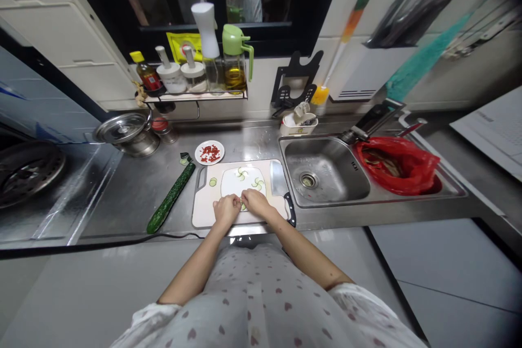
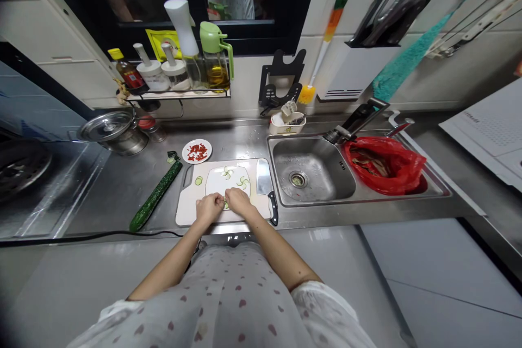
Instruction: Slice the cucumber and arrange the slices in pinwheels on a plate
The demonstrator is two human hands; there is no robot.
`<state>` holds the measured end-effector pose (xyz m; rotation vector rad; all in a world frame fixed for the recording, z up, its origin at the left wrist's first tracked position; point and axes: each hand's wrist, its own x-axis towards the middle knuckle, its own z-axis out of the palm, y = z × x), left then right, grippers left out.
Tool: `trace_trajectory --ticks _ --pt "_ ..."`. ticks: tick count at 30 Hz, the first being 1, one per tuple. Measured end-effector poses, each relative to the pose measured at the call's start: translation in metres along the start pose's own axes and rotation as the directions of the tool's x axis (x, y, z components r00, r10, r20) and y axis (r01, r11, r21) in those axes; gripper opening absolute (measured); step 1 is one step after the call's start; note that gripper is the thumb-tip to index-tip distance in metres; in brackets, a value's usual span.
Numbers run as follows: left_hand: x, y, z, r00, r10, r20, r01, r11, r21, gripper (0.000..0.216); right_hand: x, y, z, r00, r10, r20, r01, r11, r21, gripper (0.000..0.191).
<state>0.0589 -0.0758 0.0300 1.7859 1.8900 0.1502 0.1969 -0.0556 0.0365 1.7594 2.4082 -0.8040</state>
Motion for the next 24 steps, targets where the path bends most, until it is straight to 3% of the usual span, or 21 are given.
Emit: trace_trajectory --ticks 16,24 --pt "0.005 0.0 -0.001 1.0 0.002 0.008 -0.002 1.0 0.005 0.016 -0.002 -0.003 -0.001 0.999 0.041 -0.02 -0.042 0.998 -0.047 0.022" --pt "0.012 0.002 -0.005 0.997 -0.028 0.077 0.028 1.0 0.002 0.012 -0.003 -0.004 -0.001 0.997 0.074 -0.011 -0.074 0.996 -0.042 0.021"
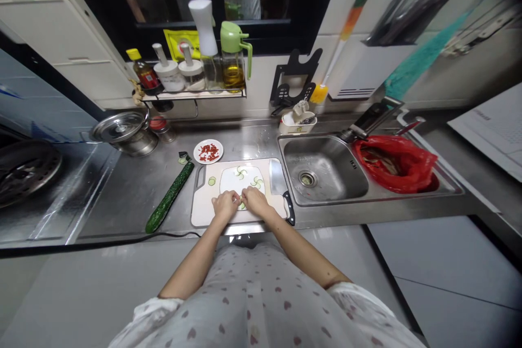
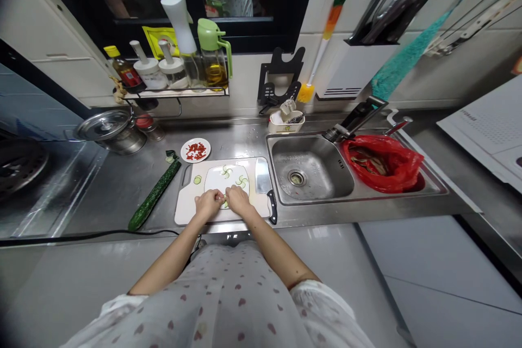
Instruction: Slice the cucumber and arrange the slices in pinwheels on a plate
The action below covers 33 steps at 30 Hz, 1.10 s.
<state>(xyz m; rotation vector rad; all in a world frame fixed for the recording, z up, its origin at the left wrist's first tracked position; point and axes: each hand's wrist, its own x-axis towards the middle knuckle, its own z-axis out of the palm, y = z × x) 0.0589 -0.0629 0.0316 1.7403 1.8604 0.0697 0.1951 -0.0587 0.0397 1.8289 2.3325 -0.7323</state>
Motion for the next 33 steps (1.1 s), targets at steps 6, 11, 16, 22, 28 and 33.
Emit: trace_trajectory --ticks 6,11,16,22,28,33 --pt "0.003 0.003 -0.005 1.0 -0.006 0.025 0.006 1.0 0.015 0.012 0.0 -0.002 -0.001 0.999 0.03 0.013 -0.03 0.999 0.013 0.019" --pt "0.005 0.003 -0.008 0.999 -0.001 0.046 0.0 1.0 0.021 0.011 0.0 -0.001 -0.001 1.0 0.03 0.008 -0.03 0.999 0.029 0.02" --pt "0.008 0.004 -0.009 0.998 0.004 0.065 -0.007 0.999 0.046 0.01 0.001 0.001 -0.001 1.0 0.021 0.008 -0.021 0.999 0.036 0.022" --pt "0.01 0.005 -0.011 0.996 0.038 0.085 -0.044 0.997 0.071 0.008 0.001 0.0 -0.005 0.999 0.037 0.03 -0.038 0.998 0.047 0.022" --pt "0.01 0.004 -0.011 0.995 0.052 0.086 -0.058 0.996 0.073 0.007 0.001 -0.001 -0.005 0.999 0.044 0.027 -0.045 0.998 0.046 0.021" --pt "0.01 0.004 -0.011 0.995 0.054 0.09 -0.061 0.995 0.076 0.007 0.002 -0.001 -0.004 0.999 0.046 0.026 -0.047 0.998 0.043 0.022"
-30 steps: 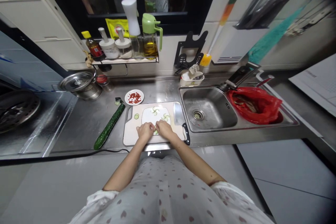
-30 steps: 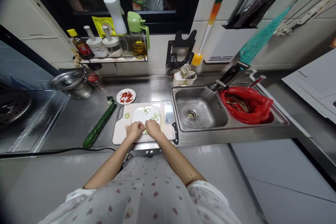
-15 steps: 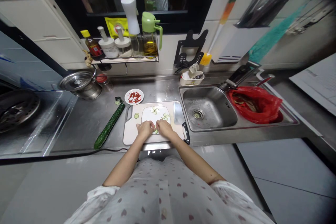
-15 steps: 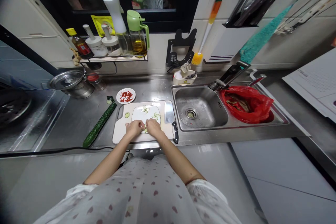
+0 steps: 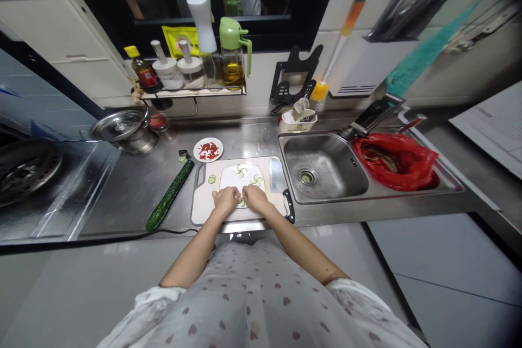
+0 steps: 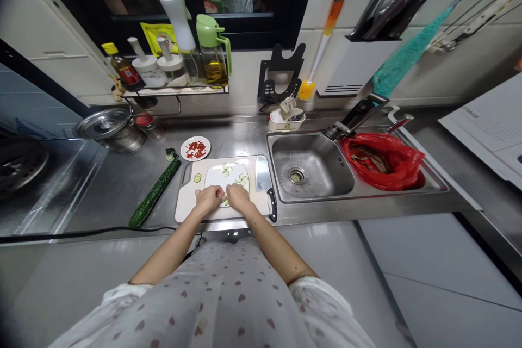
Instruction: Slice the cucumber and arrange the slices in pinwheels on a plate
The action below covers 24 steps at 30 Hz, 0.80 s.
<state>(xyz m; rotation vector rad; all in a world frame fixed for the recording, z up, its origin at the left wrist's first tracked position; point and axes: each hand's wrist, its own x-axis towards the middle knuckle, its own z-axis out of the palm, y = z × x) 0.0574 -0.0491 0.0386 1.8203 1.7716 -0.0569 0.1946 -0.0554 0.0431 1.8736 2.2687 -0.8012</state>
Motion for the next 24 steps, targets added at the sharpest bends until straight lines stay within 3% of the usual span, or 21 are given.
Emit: trace_trajectory --ticks 24 --pt "0.011 0.003 -0.002 0.999 -0.002 0.04 -0.001 0.997 0.072 0.01 0.004 0.002 0.003 1.0 -0.011 -0.002 0.011 1.0 -0.009 0.02"
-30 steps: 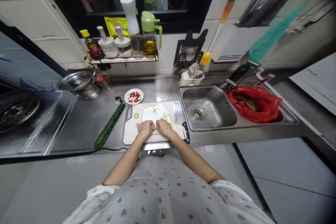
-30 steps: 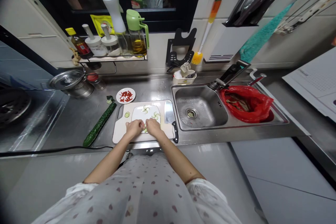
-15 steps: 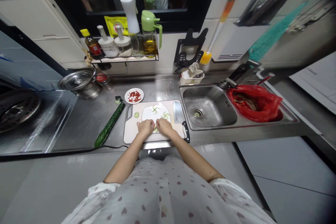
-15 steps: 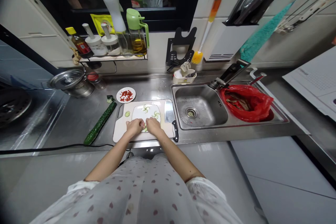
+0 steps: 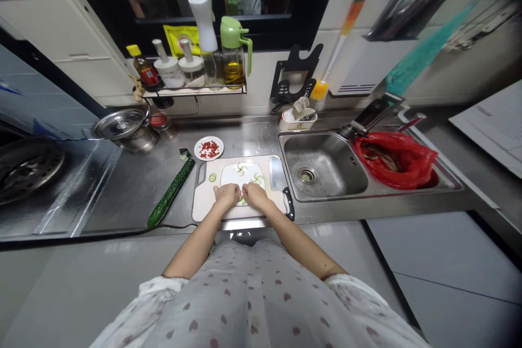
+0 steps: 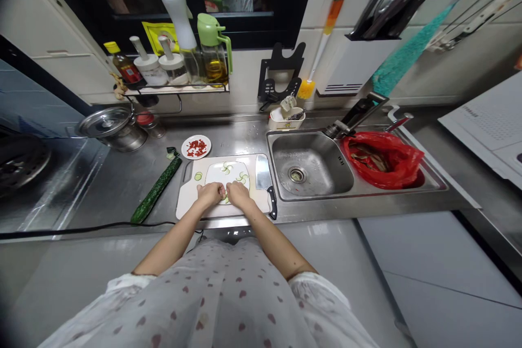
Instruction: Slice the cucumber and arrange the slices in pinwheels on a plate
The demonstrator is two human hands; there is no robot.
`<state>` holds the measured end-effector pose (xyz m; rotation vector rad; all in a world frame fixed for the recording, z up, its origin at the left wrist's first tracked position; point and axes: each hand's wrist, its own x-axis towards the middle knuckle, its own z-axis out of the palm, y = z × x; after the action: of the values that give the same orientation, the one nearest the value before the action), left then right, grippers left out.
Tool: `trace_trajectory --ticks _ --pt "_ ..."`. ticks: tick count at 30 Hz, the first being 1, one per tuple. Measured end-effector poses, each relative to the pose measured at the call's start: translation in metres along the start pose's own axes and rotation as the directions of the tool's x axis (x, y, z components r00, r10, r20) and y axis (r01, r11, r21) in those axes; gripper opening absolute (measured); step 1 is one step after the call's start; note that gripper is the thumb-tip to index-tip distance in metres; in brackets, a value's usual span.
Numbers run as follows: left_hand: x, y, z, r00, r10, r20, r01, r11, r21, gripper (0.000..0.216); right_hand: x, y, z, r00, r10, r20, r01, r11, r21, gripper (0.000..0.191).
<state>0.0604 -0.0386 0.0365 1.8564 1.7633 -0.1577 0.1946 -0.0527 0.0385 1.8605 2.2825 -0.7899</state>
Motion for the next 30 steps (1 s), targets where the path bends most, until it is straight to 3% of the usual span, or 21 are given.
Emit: trace_trajectory --ticks 10,15,22,30 --pt "-0.008 -0.005 -0.001 1.0 -0.014 -0.019 0.012 0.992 -0.127 0.009 -0.009 0.008 0.0 0.996 -0.035 -0.076 0.037 0.999 0.03 0.027" --pt "-0.01 -0.018 -0.001 0.991 -0.05 -0.124 0.021 0.973 -0.229 0.014 -0.016 0.012 -0.005 0.994 -0.035 -0.104 0.039 0.998 0.042 0.025" --pt "-0.012 -0.046 -0.004 0.896 -0.264 -0.357 0.113 0.913 -0.393 0.019 -0.022 0.017 0.001 0.979 -0.063 -0.196 0.09 0.987 0.133 0.021" --pt "-0.006 -0.073 -0.007 0.849 -0.345 -0.4 0.17 0.896 -0.411 0.027 -0.026 0.018 0.006 0.93 -0.074 -0.359 0.182 0.943 0.278 0.016"
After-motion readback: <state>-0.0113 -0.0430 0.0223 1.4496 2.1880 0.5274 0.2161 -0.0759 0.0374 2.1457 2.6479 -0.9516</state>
